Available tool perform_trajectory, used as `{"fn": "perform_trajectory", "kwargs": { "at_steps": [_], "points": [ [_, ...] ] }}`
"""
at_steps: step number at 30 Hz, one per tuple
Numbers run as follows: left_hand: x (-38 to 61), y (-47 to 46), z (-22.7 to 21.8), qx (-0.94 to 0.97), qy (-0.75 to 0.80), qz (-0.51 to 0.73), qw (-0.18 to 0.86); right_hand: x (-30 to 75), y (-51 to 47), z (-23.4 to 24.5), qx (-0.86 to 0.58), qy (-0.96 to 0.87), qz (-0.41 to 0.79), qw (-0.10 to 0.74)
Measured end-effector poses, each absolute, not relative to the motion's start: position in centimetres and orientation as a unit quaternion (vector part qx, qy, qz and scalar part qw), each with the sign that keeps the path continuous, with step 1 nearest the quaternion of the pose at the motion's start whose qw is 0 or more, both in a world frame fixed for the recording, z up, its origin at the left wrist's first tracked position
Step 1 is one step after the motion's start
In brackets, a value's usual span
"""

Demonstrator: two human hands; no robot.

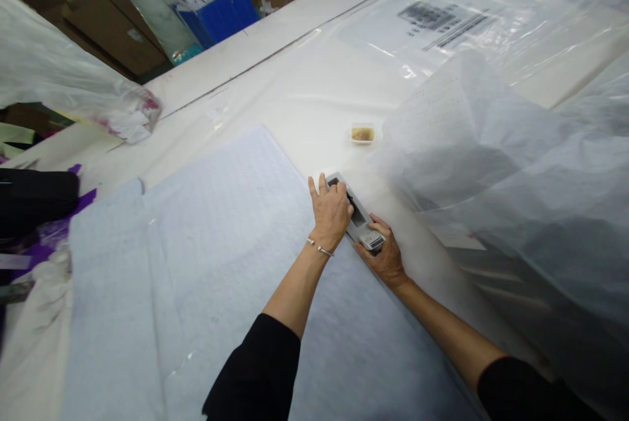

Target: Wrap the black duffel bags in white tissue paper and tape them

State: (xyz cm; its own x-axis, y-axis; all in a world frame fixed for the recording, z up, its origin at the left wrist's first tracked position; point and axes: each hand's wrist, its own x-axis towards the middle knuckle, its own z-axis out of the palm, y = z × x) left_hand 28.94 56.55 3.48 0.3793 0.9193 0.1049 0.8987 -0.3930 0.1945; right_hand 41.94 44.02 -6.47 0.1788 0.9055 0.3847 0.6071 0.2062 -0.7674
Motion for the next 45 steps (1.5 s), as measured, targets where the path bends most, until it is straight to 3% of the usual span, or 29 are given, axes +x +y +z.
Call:
{"fn": "perform_trajectory", "kwargs": {
  "at_steps": [12,17,20,27,31,35,40,45],
  "points": [
    [27.9,55.9,2.1,0.841,0.481,0.243,0.045,41.9,44.0,-6.3,-0.613,-0.618,0.158,0.465],
    [27.3,55.3,2.7,0.81,0.471,0.334,0.101,41.9,44.0,-6.5,-0.613,-0.616,0.164,0.467],
    [26.9,54.7,3.9,0.755,0.469,0.409,0.207,41.9,44.0,-6.5,-0.616,-0.613,0.159,0.468],
    [26.0,50.9,8.5,0.458,0.416,0.476,0.625,42.1,44.2,-7.2,-0.617,-0.614,0.152,0.469],
    [25.2,47.6,12.4,0.299,0.361,0.492,0.734,42.0,44.4,-8.0,-0.614,-0.615,0.148,0.471],
    [23.4,43.5,16.9,0.206,0.329,0.492,0.779,43.1,45.2,-7.9,-0.596,-0.623,0.176,0.474],
    [20.7,37.6,21.3,0.142,0.322,0.507,0.787,46.9,46.0,-1.5,-0.608,-0.658,0.259,0.362],
    [20.3,31.7,24.6,0.035,0.341,0.525,0.779,45.9,40.5,11.7,-0.572,-0.587,0.372,0.437]
  ]
}}
